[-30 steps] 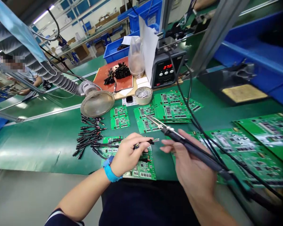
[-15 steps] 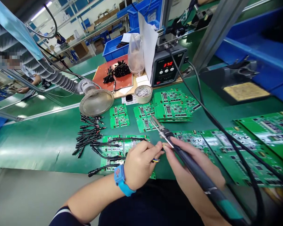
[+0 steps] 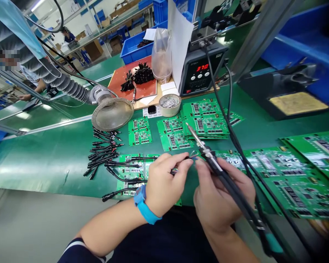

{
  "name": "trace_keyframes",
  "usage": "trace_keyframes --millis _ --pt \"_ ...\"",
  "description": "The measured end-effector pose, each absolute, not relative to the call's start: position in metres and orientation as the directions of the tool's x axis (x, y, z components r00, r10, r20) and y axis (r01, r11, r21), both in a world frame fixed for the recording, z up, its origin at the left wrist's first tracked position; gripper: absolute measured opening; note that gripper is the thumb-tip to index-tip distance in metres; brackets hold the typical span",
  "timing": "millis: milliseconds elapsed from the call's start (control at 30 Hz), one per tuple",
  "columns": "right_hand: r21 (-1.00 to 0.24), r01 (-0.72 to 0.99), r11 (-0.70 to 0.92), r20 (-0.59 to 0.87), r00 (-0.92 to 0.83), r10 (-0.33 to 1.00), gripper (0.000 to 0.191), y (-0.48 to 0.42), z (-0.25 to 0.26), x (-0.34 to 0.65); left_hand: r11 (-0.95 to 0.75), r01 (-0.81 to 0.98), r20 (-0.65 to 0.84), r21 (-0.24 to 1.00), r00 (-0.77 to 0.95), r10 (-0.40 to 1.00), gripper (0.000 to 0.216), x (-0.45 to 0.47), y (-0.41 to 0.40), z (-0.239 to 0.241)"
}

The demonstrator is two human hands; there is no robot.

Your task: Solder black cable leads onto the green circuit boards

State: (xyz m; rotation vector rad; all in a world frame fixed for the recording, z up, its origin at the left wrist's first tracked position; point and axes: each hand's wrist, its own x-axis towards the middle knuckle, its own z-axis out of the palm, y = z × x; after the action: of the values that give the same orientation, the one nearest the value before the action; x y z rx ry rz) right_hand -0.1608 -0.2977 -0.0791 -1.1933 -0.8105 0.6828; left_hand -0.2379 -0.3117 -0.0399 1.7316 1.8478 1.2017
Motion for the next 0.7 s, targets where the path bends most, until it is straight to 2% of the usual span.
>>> trace_keyframes --millis 100,167,233,300,367,467,600,700 --pt "-0.972 -0.034 0.232 0.183 0.507 0.842 0.034 -0.297 -0.081 -0.146 -0.198 0.857 0.389 0.475 -0.003 0.921 0.024 -0.269 -0.310 -0.024" --pt "-0.985 -0.023 0.169 0.146 0.395 0.907 0.033 -0.298 -0.085 -0.130 -0.189 0.940 0.356 0.286 0.079 0.931 0.026 -0.295 -0.308 -0.014" --pt "-0.993 0.062 0.096 0.109 0.261 0.959 0.031 -0.299 -0.090 -0.112 -0.166 0.967 0.282 0.191 0.108 0.953 0.024 -0.314 -0.306 -0.013" --pt "-0.973 0.213 0.094 0.137 0.198 0.971 0.023 -0.301 -0.093 -0.097 -0.169 0.965 0.172 0.200 0.135 0.976 0.023 -0.321 -0.306 -0.021" --pt "-0.919 0.367 0.147 0.234 0.206 0.950 0.012 -0.304 -0.095 -0.088 -0.184 0.951 0.052 0.250 0.176 0.983 0.024 -0.315 -0.308 -0.037" --pt "-0.834 0.512 0.205 0.338 0.180 0.924 0.011 -0.309 -0.095 -0.084 -0.195 0.941 -0.049 0.278 0.217 0.975 0.025 -0.297 -0.311 -0.063" --pt "-0.750 0.594 0.291 0.413 0.078 0.907 0.010 -0.313 -0.095 -0.084 -0.199 0.939 -0.085 0.280 0.230 0.969 0.026 -0.285 -0.314 -0.078" --pt "-0.763 0.587 0.270 0.398 0.098 0.912 0.010 -0.314 -0.097 -0.085 -0.218 0.934 -0.089 0.283 0.252 0.964 0.026 -0.284 -0.314 -0.078"
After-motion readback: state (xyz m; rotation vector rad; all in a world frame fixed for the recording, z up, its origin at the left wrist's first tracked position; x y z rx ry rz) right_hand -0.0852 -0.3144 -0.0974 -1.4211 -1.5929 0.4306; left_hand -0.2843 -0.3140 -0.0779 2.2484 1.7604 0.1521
